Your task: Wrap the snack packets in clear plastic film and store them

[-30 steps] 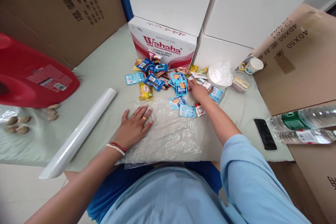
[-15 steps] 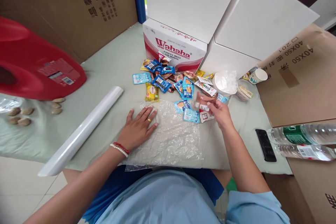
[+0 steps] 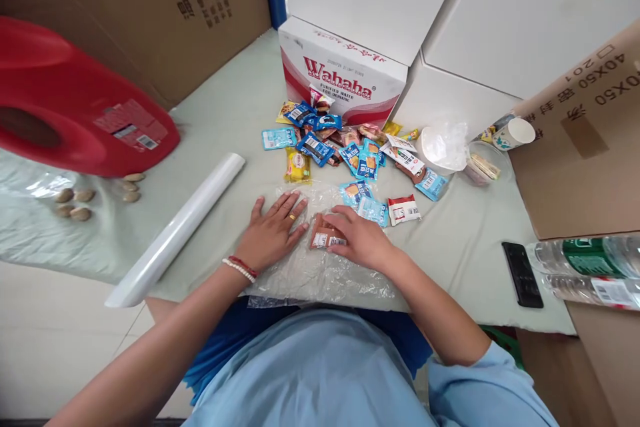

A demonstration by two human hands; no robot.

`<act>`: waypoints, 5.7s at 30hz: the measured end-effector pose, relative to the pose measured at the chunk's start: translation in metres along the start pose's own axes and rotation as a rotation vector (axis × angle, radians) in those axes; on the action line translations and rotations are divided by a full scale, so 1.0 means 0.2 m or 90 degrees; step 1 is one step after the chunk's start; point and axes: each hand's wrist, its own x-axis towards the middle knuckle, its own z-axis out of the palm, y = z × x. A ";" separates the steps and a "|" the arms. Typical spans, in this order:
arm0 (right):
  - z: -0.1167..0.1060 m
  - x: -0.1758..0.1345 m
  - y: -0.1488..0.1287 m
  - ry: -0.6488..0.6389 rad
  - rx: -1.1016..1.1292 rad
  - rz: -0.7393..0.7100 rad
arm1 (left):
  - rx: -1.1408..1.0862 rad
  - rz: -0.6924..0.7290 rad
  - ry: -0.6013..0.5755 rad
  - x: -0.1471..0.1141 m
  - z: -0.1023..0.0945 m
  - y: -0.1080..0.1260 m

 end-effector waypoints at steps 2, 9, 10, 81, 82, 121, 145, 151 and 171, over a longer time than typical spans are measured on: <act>0.04 0.02 -0.01 -0.043 -0.064 0.006 | 0.000 0.003 0.005 0.00 0.00 0.00; 0.15 -0.01 0.03 0.020 -0.082 -0.064 | -0.010 0.018 0.024 -0.01 0.01 -0.01; 0.15 -0.01 0.04 0.021 -0.075 -0.063 | -0.012 0.019 0.026 -0.01 0.01 -0.01; -0.04 0.10 -0.19 -0.161 -0.266 0.131 | -0.009 0.010 0.027 0.00 0.03 0.00; -0.03 0.09 -0.19 -0.147 -0.274 0.131 | -0.008 0.009 0.025 0.00 0.03 0.00; -0.27 -0.23 0.06 -0.026 0.024 -0.036 | -0.129 0.216 -0.171 -0.25 -0.17 -0.21; -0.24 0.02 0.24 -0.061 0.239 0.232 | -0.322 0.058 0.090 -0.26 -0.06 -0.12; -0.23 0.02 0.28 -0.080 0.146 0.237 | -0.232 -0.210 0.219 -0.19 -0.02 -0.12; -0.19 0.55 0.19 -0.064 -0.261 0.059 | 0.008 0.051 0.032 0.02 -0.04 0.38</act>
